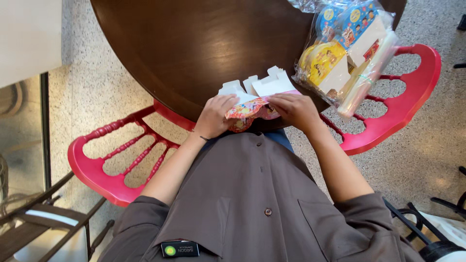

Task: The person assembles flat-packed paper boxes by folding and interlocking the flaps. They handle multiple boxes one at a time, folding the sides and securing the tabs to form rectangular containers. The finished boxes are placed on the table.

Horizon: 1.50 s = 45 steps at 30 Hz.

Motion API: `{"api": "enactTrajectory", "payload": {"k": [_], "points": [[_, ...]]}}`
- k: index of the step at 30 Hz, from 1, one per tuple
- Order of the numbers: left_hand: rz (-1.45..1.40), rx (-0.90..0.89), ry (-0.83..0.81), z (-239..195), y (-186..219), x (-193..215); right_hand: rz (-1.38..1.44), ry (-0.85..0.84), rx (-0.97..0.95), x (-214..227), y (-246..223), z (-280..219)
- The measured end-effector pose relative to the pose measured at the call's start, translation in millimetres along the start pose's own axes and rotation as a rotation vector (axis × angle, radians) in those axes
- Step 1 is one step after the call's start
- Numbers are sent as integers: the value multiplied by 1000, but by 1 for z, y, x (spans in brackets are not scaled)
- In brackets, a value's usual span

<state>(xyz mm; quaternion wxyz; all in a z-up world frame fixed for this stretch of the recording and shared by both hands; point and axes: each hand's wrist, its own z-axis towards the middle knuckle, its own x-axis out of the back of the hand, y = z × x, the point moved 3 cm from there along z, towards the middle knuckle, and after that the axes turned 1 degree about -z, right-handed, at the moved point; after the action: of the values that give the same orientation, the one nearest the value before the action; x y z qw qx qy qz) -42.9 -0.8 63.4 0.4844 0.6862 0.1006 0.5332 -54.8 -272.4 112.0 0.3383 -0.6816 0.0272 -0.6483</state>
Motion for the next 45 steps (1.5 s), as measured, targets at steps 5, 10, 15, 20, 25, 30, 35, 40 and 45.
{"api": "enactTrajectory", "payload": {"k": [5,10,15,20,25,30,35,40,45], "points": [[-369,308,461,41,2,35,230,312,-329,39,-23,19],[-194,181,299,67,14,35,842,518,-581,16,-19,36],[-346,228,145,70,17,5,1244,371,-430,-43,-23,31],[-569,139,141,69,15,-2,1472,322,-533,-70,-18,26],[-797,215,52,61,25,7,1232,190,-373,-53,-17,44],[-533,-38,169,53,42,26,1302,211,-333,-50,-28,56],[-549,45,77,51,37,35,1278,109,-329,-45,-39,67],[-390,-144,37,48,32,49,1206,34,-315,-29,-60,83],[-306,-176,1,49,30,56,1138,63,-332,-16,-84,91]]}}
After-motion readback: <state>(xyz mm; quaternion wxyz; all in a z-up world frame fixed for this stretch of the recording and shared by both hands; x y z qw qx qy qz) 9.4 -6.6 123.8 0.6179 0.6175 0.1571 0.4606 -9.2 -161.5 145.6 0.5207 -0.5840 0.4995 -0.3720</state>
